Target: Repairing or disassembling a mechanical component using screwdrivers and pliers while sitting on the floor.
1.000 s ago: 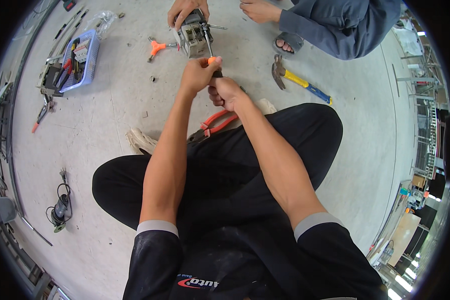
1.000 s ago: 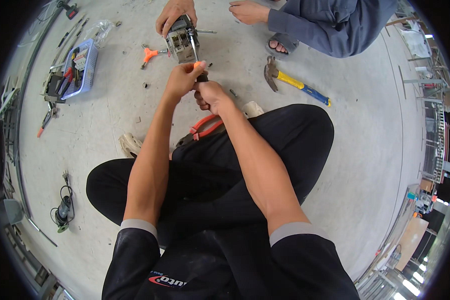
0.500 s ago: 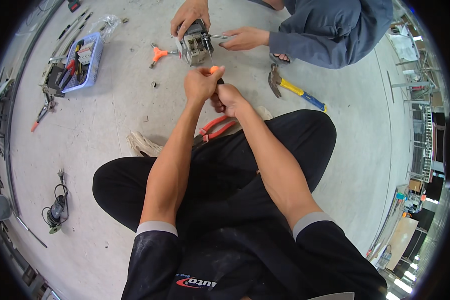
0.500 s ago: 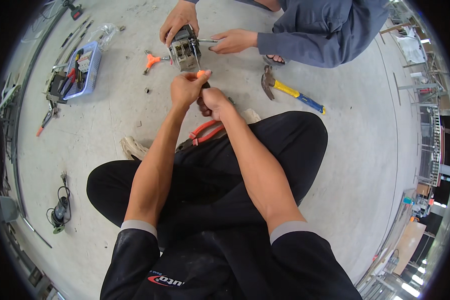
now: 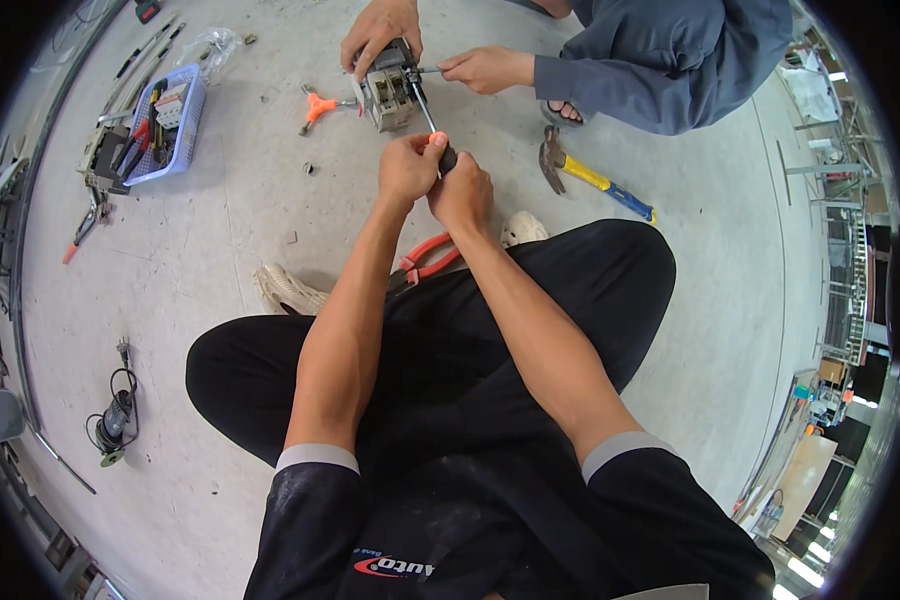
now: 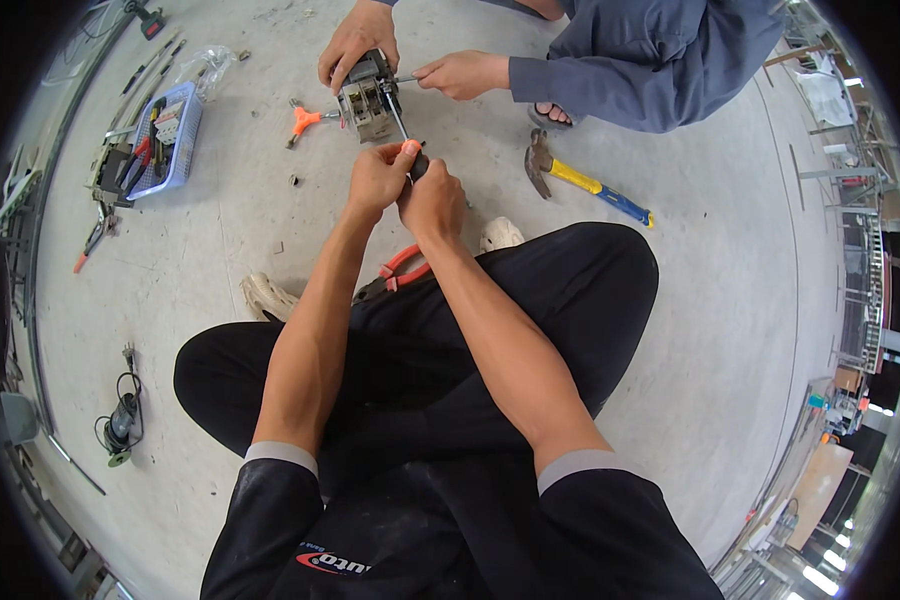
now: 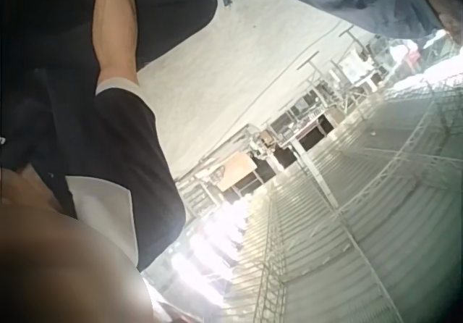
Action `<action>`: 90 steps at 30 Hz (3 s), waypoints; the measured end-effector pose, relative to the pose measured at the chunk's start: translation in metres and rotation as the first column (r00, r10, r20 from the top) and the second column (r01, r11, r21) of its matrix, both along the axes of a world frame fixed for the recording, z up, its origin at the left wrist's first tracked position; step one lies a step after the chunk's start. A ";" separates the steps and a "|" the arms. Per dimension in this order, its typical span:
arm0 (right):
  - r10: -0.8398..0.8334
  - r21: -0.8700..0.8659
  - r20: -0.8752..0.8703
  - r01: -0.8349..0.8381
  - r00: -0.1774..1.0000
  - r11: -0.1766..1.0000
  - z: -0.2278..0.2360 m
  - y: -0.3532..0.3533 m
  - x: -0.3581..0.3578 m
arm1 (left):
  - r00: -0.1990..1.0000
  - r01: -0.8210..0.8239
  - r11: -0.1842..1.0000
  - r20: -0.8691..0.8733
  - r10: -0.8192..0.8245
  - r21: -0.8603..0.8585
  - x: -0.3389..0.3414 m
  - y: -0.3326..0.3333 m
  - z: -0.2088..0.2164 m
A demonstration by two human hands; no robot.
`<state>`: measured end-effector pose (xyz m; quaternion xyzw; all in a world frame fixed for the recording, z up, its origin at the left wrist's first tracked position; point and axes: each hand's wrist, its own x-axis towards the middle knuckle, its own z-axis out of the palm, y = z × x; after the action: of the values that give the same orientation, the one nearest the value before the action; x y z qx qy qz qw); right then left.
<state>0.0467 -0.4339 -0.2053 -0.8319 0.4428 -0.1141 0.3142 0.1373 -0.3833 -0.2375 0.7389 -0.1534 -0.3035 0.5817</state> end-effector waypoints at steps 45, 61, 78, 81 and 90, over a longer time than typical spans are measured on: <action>0.032 0.126 0.014 -0.033 0.999 0.991 -0.047 -0.022 -0.008 | 0.984 -0.144 0.986 0.121 0.133 0.085 -0.010 -0.010 0.015; 0.168 -0.080 -0.007 -0.168 0.986 0.982 -0.046 -0.052 0.004 | 0.993 -0.111 0.991 0.050 0.108 0.077 -0.008 -0.013 0.020; 0.083 0.089 -0.102 -0.074 0.991 0.993 -0.041 -0.029 0.010 | 0.987 -0.158 0.987 0.015 0.159 -0.026 -0.003 -0.012 0.002; 0.094 -0.223 -0.122 -0.120 0.988 0.967 -0.040 -0.027 0.009 | 0.978 -0.200 0.979 0.073 0.198 0.026 -0.007 -0.007 0.003; -0.008 0.962 0.268 -0.268 0.963 0.045 -0.035 -0.068 0.009 | 0.937 0.091 0.939 -0.292 -0.194 -0.332 0.018 0.004 0.002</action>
<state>0.0552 -0.5016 -0.2401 -0.4090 0.2881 0.1662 0.8497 0.1549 -0.3791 -0.2355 0.5649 -0.1567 -0.4330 0.6847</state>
